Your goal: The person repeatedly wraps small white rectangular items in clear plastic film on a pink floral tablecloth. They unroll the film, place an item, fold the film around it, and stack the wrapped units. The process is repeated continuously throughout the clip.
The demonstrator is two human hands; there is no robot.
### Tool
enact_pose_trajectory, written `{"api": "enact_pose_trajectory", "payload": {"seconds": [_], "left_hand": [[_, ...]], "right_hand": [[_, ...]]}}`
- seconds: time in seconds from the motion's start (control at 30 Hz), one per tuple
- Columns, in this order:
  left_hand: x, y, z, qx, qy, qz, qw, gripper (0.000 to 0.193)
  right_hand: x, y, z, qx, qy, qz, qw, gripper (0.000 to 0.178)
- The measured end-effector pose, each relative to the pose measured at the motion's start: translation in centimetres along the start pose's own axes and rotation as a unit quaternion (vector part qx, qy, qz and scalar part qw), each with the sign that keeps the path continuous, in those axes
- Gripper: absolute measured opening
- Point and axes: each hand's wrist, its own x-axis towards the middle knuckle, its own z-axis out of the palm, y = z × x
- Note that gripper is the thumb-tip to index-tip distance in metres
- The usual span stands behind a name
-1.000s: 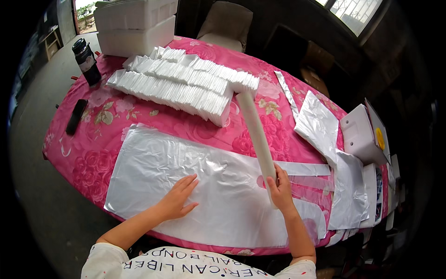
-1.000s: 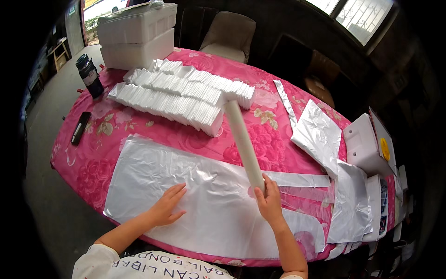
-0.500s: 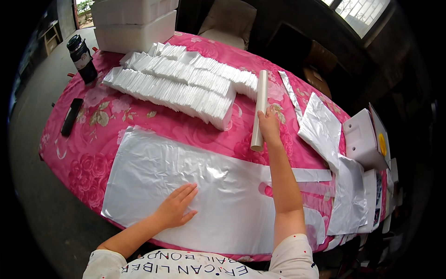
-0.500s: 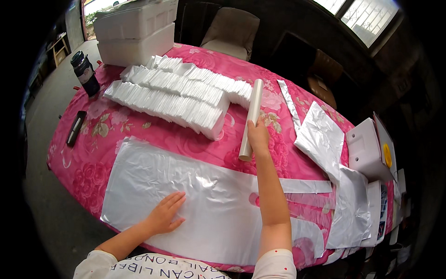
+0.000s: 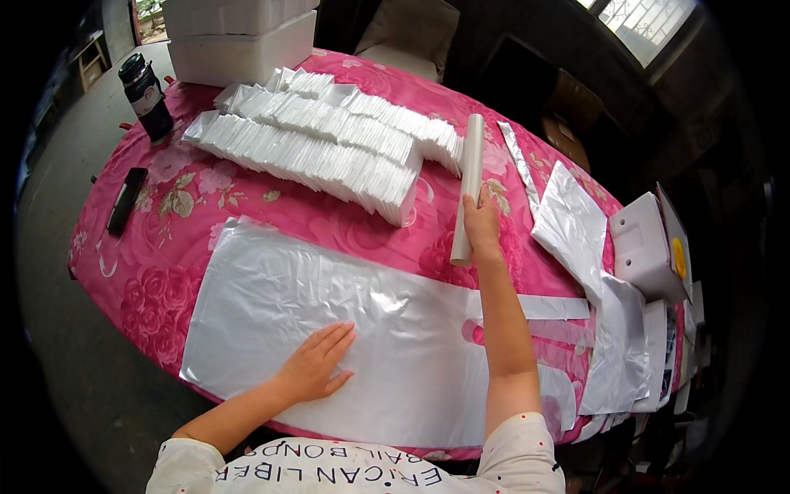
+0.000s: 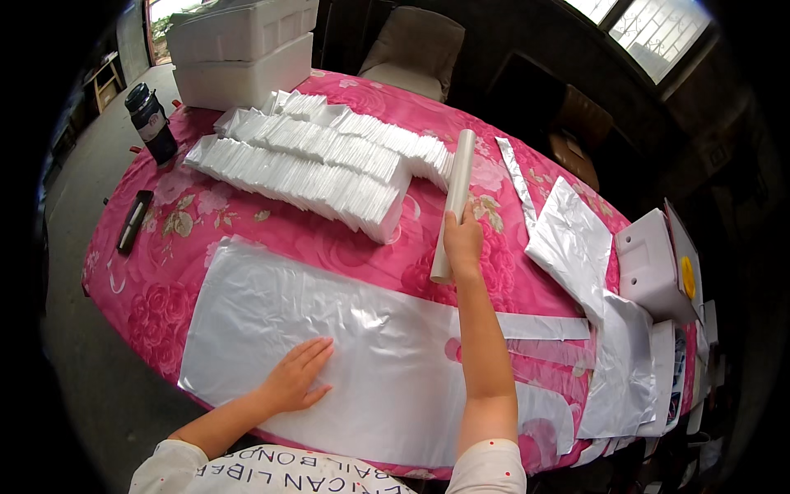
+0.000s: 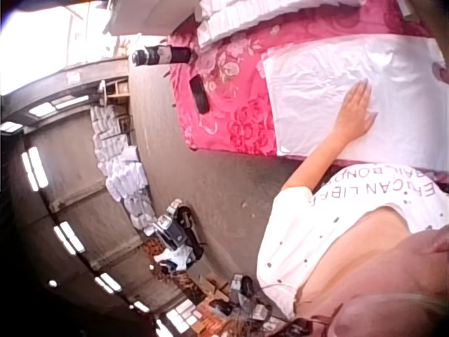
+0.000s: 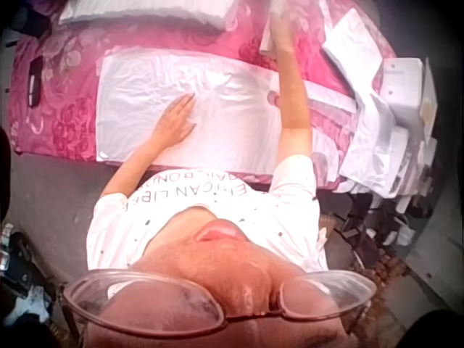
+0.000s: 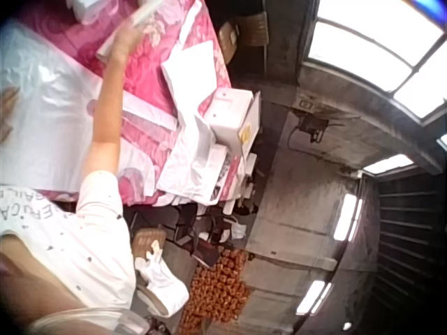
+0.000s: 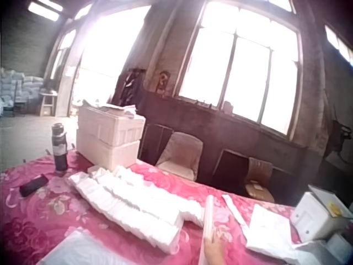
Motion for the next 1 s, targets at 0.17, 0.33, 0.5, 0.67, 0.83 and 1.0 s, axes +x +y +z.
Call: {"api": "enact_pose_trajectory", "payload": {"seconds": [0.17, 0.33, 0.5, 0.67, 0.83, 1.0], "left_hand": [[0.2, 0.2, 0.1, 0.007, 0.002, 0.009, 1.0, 0.062], [0.1, 0.2, 0.0, 0.015, 0.002, 0.006, 1.0, 0.061], [0.0, 0.1, 0.2, 0.007, 0.013, 0.007, 1.0, 0.063], [0.1, 0.2, 0.5, -0.015, 0.028, 0.01, 0.999, 0.061], [-0.3, -0.2, 0.4, -0.037, 0.094, 0.007, 0.995, 0.06], [0.3, 2.1, 0.6, -0.048, 0.012, 0.065, 0.997, 0.061]], "right_hand": [[0.1, 2.7, -2.0, -0.041, 0.006, 0.011, 0.999, 0.056], [-1.2, 1.9, -1.1, -0.067, -0.052, 0.026, 0.996, 0.057], [-1.8, 1.2, -0.2, -0.034, -0.032, 0.022, 0.999, 0.055], [-3.5, 2.8, -2.4, 0.055, -0.016, 0.017, 0.998, 0.054], [-13.6, 1.8, -7.7, 0.178, -0.064, 0.057, 0.98, 0.052], [-28.7, 3.2, -10.6, 0.209, -0.102, 0.055, 0.971, 0.051]]}}
